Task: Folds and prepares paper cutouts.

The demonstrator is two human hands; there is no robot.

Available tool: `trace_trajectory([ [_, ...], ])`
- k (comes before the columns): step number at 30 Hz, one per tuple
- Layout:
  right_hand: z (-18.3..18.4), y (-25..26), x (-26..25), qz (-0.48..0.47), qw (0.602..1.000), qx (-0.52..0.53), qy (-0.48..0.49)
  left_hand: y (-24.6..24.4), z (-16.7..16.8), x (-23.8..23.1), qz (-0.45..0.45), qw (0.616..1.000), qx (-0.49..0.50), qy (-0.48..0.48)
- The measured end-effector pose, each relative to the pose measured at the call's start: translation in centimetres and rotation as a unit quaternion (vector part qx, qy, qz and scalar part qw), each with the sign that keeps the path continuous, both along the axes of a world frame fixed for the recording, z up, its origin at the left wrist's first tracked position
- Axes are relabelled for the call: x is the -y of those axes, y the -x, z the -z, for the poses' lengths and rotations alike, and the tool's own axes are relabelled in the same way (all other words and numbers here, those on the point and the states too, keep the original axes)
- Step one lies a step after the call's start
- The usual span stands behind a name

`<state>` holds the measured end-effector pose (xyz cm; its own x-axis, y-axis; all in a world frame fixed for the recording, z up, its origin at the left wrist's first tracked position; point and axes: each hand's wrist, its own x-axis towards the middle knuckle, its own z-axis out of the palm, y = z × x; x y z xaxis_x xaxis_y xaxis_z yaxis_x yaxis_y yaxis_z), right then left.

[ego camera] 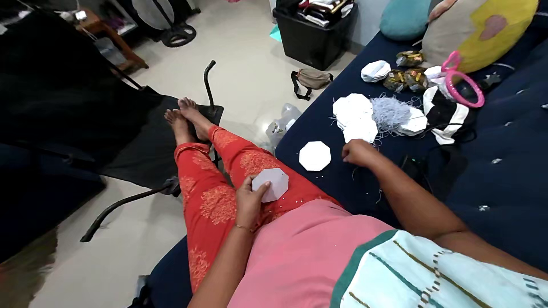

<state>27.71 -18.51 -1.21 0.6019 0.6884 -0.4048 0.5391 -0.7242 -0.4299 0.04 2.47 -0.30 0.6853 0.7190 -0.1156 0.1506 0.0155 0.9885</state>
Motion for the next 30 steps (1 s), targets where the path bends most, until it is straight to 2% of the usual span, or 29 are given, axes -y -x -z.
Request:
trace_trajectory([
  [2,-0.1,-2.7,2.1,0.058,0.997,0.028,0.052,0.0,0.1,0.0,0.001,1.0,0.0,0.0],
  [5,0.1,-5.1,4.2,0.08,0.992,0.035,0.094,-0.1,0.1,-0.1,0.002,1.0,-0.004,-0.003],
  [11,0.9,-4.3,4.0,0.081,0.991,-0.011,0.109,-0.2,0.1,-0.1,0.002,1.0,-0.017,0.005],
  [17,2.0,-4.0,3.2,0.102,0.987,0.015,0.125,-0.1,0.1,-0.1,-0.001,1.0,-0.011,0.008],
  [20,0.7,-4.1,3.5,0.059,0.997,0.003,0.059,0.1,0.2,-0.2,-0.006,1.0,0.003,0.016],
  [23,-2.5,-2.4,2.5,0.017,0.994,-0.029,-0.104,0.0,0.1,-0.3,-0.043,0.999,0.016,0.02],
  [25,-4.9,0.2,1.0,-0.019,0.965,-0.097,-0.243,0.0,0.0,-0.6,-0.078,0.996,0.024,0.028],
  [26,-5.8,1.7,0.2,-0.047,0.933,-0.152,-0.321,0.0,0.1,-0.7,-0.098,0.994,0.034,0.032],
  [28,-6.7,4.4,-1.7,-0.13,0.838,-0.266,-0.458,0.2,0.5,-1.1,-0.136,0.988,0.061,0.036],
  [29,-6.9,5.5,-2.8,-0.169,0.793,-0.313,-0.494,0.3,0.7,-1.3,-0.152,0.985,0.072,0.039],
  [30,-6.9,6.5,-3.7,-0.197,0.766,-0.346,-0.505,0.5,0.7,-1.4,-0.167,0.982,0.078,0.043],
])
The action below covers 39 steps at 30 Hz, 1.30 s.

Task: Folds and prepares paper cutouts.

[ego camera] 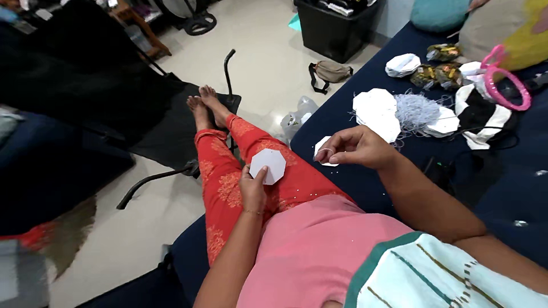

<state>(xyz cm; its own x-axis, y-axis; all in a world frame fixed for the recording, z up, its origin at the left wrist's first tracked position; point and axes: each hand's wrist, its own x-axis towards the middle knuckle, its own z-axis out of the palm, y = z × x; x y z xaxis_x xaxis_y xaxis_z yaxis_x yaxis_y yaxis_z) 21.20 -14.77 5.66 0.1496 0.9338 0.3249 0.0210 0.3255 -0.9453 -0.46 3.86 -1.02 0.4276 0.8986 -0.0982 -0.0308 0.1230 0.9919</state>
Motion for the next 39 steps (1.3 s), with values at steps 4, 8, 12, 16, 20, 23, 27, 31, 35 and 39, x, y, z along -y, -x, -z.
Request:
trace_trajectory([
  [4,1.3,2.6,-2.7,-0.014,0.985,0.02,0.168,0.7,0.2,-0.7,-0.032,0.999,0.026,0.009],
  [8,3.9,3.1,-3.7,0.016,0.915,0.213,0.342,1.1,0.5,-1.0,-0.044,0.998,0.044,0.022],
  [12,4.9,2.3,-3.4,0.009,0.844,0.343,0.412,1.1,0.6,-1.1,-0.039,0.998,0.038,0.028],
  [16,4.2,2.6,-3.4,-0.004,0.791,0.409,0.455,1.0,0.7,-1.0,-0.04,0.998,0.041,0.025],
  [20,4.8,4.3,-4.4,0.027,0.866,0.378,0.327,1.0,1.2,-1.1,-0.031,0.999,0.035,0.02],
  [23,5.6,6.4,-5.9,-0.023,0.893,0.392,0.221,1.0,1.3,-1.1,-0.02,0.999,0.024,0.009],
  [27,6.8,7.5,-7.6,-0.077,0.877,0.429,0.202,1.0,1.4,-1.3,-0.018,1.0,0.019,0.002],
  [31,7.5,7.7,-8.2,-0.067,0.868,0.446,0.206,1.1,1.3,-1.2,-0.014,1.0,0.012,0.009],
  [35,8.3,7.7,-8.1,-0.055,0.863,0.467,0.182,1.0,1.2,-1.1,-0.013,1.0,0.023,0.01],
  [39,8.7,7.4,-7.6,-0.04,0.888,0.432,0.149,1.0,1.0,-0.9,-0.022,1.0,0.018,0.012],
])
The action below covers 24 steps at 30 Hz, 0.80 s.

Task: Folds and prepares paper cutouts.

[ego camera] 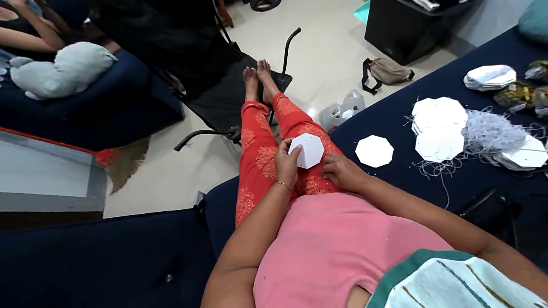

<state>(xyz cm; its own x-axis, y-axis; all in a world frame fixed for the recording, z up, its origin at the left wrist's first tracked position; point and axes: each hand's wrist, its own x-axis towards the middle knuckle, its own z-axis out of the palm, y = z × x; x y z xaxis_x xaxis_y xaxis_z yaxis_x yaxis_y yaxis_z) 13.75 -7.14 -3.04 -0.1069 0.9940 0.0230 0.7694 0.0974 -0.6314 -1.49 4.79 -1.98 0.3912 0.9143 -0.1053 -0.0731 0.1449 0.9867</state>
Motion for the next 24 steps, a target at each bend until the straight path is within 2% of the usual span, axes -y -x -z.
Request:
trace_trajectory([
  [5,-1.1,-0.2,0.0,0.009,0.999,-0.014,0.05,-0.1,0.3,-0.2,0.006,1.0,-0.011,-0.004],
  [10,0.1,0.1,0.0,0.023,1.0,0.0,0.002,0.0,0.3,-0.3,0.036,0.999,-0.03,0.002],
  [15,-0.6,-0.9,0.7,0.076,0.994,-0.085,-0.002,-0.1,-0.3,0.0,0.104,0.99,-0.09,-0.023],
  [17,-1.0,-1.3,0.9,0.114,0.986,-0.114,-0.03,-0.1,-0.4,0.1,0.132,0.985,-0.101,-0.043],
  [20,-1.6,-1.5,0.9,0.152,0.973,-0.126,-0.121,-0.2,-0.4,0.5,0.148,0.982,-0.09,-0.072],
  [24,-2.5,-1.4,0.4,0.165,0.962,-0.103,-0.19,-0.1,-1.1,1.0,0.167,0.963,-0.129,-0.169],
])
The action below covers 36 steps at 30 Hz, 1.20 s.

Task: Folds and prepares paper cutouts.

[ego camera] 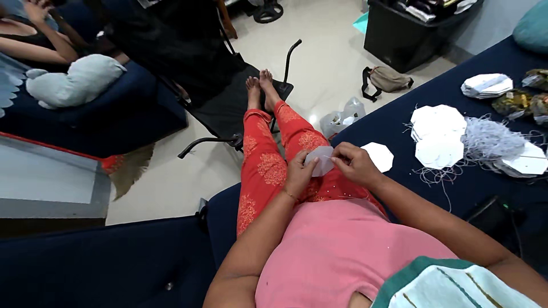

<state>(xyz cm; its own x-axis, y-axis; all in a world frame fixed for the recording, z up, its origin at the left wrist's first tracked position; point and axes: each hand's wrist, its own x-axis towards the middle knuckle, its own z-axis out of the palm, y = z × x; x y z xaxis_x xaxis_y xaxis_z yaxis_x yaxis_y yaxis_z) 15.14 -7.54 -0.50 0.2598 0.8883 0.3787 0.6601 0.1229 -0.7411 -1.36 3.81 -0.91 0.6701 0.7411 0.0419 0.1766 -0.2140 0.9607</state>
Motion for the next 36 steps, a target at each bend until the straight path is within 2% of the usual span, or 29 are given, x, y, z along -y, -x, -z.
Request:
trace_trajectory([
  [3,-0.3,0.5,-0.2,0.012,0.999,0.022,-0.032,0.0,-0.6,0.6,0.0,0.999,0.001,-0.046],
  [8,-0.2,1.4,-0.3,0.038,0.996,0.051,-0.07,0.0,-0.6,0.8,-0.001,0.998,0.022,-0.065],
  [16,0.0,1.8,-0.3,0.02,0.996,0.057,-0.066,-0.2,-0.3,1.0,-0.004,0.996,0.047,-0.074],
  [36,0.1,1.8,-0.5,0.055,0.994,0.042,-0.084,-0.3,0.0,1.2,0.019,0.986,0.053,-0.154],
])
